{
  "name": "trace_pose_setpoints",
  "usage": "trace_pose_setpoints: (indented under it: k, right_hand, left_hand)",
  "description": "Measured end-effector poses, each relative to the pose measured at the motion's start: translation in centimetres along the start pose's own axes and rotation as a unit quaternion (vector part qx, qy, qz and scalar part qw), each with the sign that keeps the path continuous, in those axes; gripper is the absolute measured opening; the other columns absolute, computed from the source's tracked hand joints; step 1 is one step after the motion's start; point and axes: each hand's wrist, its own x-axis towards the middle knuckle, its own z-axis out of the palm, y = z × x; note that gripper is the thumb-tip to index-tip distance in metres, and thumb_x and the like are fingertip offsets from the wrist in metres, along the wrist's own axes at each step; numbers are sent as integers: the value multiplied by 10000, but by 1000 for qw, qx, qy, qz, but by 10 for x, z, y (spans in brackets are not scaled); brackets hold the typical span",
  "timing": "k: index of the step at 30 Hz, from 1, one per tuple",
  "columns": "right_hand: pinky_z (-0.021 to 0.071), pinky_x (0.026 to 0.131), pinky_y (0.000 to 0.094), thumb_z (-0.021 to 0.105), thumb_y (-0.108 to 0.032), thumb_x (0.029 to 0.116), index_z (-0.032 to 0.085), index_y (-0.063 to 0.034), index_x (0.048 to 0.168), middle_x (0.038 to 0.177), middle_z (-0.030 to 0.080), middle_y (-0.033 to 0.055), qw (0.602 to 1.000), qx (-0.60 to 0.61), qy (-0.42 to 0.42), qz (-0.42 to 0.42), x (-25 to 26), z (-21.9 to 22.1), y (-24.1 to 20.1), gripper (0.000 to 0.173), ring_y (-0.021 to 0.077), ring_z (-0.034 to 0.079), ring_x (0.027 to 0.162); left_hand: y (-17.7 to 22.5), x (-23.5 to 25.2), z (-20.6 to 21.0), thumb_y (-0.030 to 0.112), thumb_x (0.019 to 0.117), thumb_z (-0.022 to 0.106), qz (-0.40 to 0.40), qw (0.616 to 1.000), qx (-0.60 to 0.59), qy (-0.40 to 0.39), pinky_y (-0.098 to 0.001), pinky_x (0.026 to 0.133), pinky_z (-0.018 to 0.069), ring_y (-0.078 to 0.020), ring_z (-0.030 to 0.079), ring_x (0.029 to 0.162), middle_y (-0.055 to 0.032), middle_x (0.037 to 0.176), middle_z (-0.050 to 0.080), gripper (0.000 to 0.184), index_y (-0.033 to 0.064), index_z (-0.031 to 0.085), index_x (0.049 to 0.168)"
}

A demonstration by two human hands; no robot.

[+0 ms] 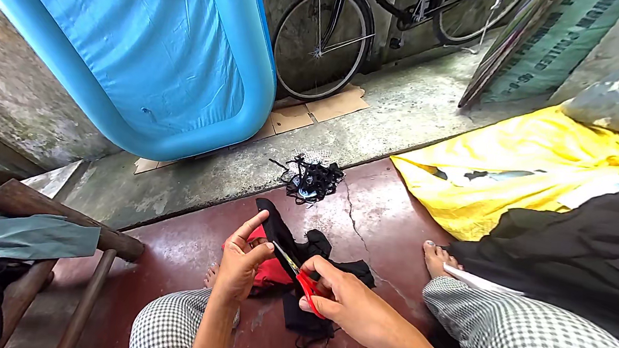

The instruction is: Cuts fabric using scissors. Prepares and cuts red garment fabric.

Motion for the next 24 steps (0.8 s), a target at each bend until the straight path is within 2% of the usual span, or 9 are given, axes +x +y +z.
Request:
trace_pose_setpoints:
  k: [4, 7, 11, 16, 22, 24]
  right_hand:
    - [564, 671, 333, 737, -411, 917, 541, -230, 1306, 902, 668, 4, 999, 45, -27, -5, 0, 0, 2, 472, 131, 656, 739]
    - [543, 625, 315, 755, -429, 889, 540, -226, 1304, 868, 646, 5, 995, 90, -40, -15, 3, 2, 3, 509, 126, 630, 696]
    - [529, 589, 287, 770, -372, 892, 518, -190, 1305, 848, 655, 22, 982, 173, -64, -26, 3, 2, -1, 517, 126, 633, 675]
    - [580, 617, 314, 723, -252, 938, 530, -158, 1286, 856, 679, 53, 964, 251, -90, -18, 3, 1, -5, 409, 163, 681, 712]
    - [548, 622, 294, 770, -346, 900, 510, -170, 1310, 868, 664, 38, 965, 242, -93, -32, 7, 3, -1, 516, 141, 653, 715]
    - [576, 637, 316, 759, -292, 911, 517, -160, 1295, 868, 668, 50, 960, 266, -89, -28, 8, 4, -3, 473, 159, 673, 726]
  left_hand:
    - [-2, 0, 0, -89, 754, 748, 48, 997, 65, -21, -464, 777, 628, -260, 694, 842, -92, 1464, 534, 724, 202, 635, 1407]
    - [-1, -2, 1, -91, 755, 748, 67, 993, 84, -45, -451, 756, 631, -246, 696, 813, -90, 1460, 536, 763, 234, 612, 1431]
    - [-2, -3, 3, -79, 766, 748, 82, 991, 89, -60, -432, 750, 631, -236, 691, 816, -84, 1472, 511, 771, 248, 594, 1447]
    - [-1, -3, 0, -79, 766, 747, 94, 990, 81, -65, -454, 746, 633, -254, 693, 830, -89, 1475, 509, 781, 248, 584, 1457]
    - [0, -5, 1, -58, 766, 755, 101, 984, 126, -76, -439, 726, 643, -254, 701, 837, -56, 1522, 460, 761, 266, 603, 1438]
    - [0, -5, 1, -62, 771, 751, 103, 983, 129, -80, -446, 727, 646, -262, 705, 841, -53, 1529, 454, 762, 267, 600, 1441]
